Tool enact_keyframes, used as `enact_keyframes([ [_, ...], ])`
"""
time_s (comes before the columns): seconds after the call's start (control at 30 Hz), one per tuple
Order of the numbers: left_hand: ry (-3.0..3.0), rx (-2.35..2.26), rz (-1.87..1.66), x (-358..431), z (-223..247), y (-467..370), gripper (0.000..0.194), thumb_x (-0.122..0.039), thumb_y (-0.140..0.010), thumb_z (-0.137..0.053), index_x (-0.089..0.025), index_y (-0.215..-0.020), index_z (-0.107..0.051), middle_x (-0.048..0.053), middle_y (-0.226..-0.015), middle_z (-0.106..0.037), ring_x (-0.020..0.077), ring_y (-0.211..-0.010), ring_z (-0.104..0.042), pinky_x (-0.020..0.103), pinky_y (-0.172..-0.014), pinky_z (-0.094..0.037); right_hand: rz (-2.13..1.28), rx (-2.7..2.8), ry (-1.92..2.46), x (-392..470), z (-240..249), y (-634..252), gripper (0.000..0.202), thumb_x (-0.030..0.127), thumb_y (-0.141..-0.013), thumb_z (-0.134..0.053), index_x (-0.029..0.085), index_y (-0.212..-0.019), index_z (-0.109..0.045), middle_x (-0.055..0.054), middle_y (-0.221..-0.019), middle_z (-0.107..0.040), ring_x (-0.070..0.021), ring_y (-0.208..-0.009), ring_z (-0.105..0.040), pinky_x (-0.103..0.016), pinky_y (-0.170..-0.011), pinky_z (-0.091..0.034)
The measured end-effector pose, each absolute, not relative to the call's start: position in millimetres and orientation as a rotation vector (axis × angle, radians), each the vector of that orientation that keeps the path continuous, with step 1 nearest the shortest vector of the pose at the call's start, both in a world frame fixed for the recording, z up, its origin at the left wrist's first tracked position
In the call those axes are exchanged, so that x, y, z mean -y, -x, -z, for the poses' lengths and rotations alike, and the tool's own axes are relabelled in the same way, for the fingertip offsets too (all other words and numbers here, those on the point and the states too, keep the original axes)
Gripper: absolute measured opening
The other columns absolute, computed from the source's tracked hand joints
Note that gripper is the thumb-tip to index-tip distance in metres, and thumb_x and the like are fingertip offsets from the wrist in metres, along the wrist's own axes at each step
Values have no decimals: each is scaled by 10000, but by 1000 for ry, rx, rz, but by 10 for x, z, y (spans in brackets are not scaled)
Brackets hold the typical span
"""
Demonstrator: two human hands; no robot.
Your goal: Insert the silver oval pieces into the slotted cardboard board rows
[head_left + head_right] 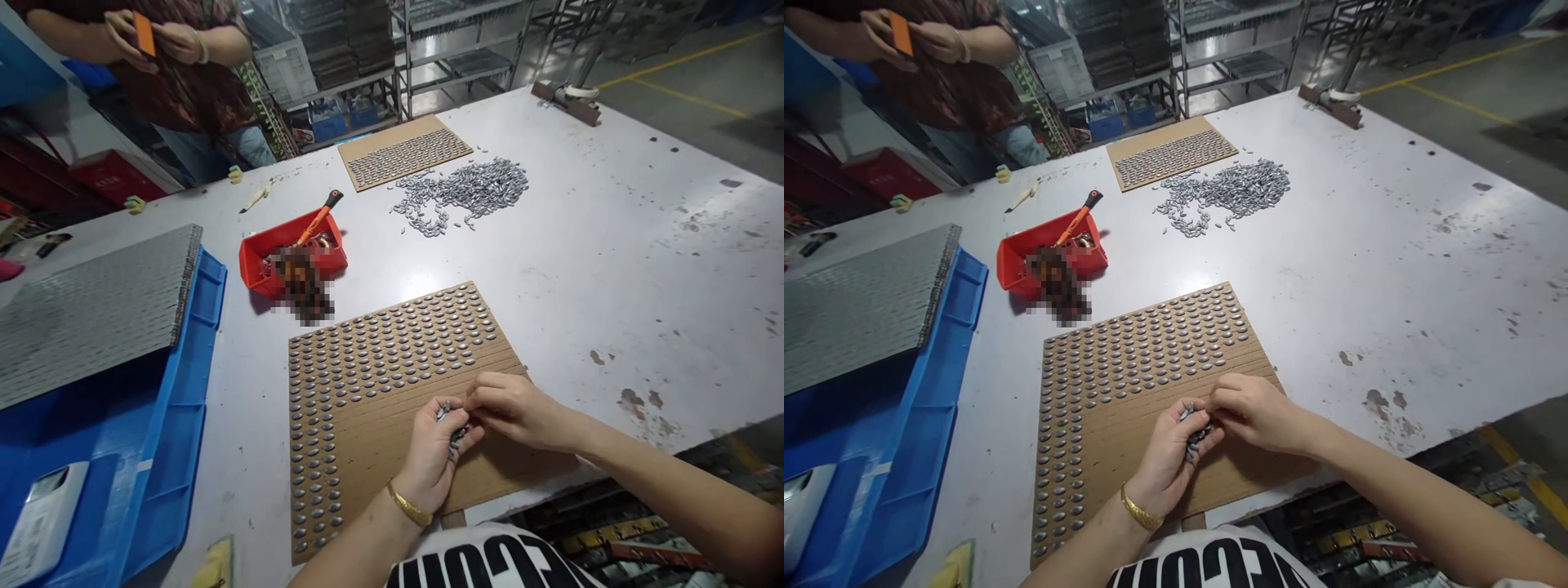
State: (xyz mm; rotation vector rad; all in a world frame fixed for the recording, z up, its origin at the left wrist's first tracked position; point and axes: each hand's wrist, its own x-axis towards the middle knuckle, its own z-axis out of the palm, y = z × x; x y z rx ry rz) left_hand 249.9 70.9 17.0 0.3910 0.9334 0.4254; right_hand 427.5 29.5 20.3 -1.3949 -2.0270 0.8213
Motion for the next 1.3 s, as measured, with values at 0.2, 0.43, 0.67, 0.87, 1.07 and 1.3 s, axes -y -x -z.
enact_keyframes([
  [0.2,-394,-941,-390,-710,-153,-2528,190,-69,-670,-679,-146,-818,-588,30,-797,-608,135,-765,-599,323,-792,-539,-579,2285,1449,-219,-166,-4247,144,141,-896,-468,171,-900,-609,-70,-865,-611,-173,-798,-523,-272,-659,-417],
  [0.43,-230,-955,-393,-773,-150,-2582,172,-213,-753,-630,-106,-887,-612,133,-918,-684,196,-794,-679,333,-788,-543,-466,2078,1492,-314,-9,-4560,199,172,-925,-449,189,-1036,-613,-80,-900,-618,-177,-833,-563,-288,-704,-482],
  [0.67,-290,-965,-370,-748,-166,-2596,175,-208,-810,-604,-107,-952,-596,127,-853,-697,183,-733,-686,298,-708,-553,-101,2063,1663,-522,318,-4842,253,135,-924,-410,205,-1004,-640,-88,-934,-650,-201,-866,-585,-332,-734,-511],
  [0.87,-325,-959,-382,-736,-164,-2593,143,-214,-796,-638,-140,-890,-560,105,-831,-695,162,-713,-669,273,-679,-540,-63,2267,1641,-546,321,-4855,287,71,-891,-416,185,-1033,-637,-105,-1020,-638,-209,-935,-574,-332,-764,-525],
  [1.07,-410,-936,-433,-766,-115,-2584,260,-273,-719,-747,-115,-907,-662,19,-699,-604,83,-597,-561,210,-597,-498,-161,2151,1627,-524,247,-4874,268,110,-913,-414,196,-1066,-616,-106,-1038,-639,-213,-947,-593,-355,-796,-532],
  [1.3,-420,-929,-447,-791,-85,-2608,317,-254,-661,-784,-116,-929,-684,50,-776,-647,85,-628,-574,197,-596,-466,-731,1677,1534,-289,-75,-4463,170,252,-921,-499,208,-1028,-624,-58,-891,-655,-160,-779,-614,-273,-670,-515],
])
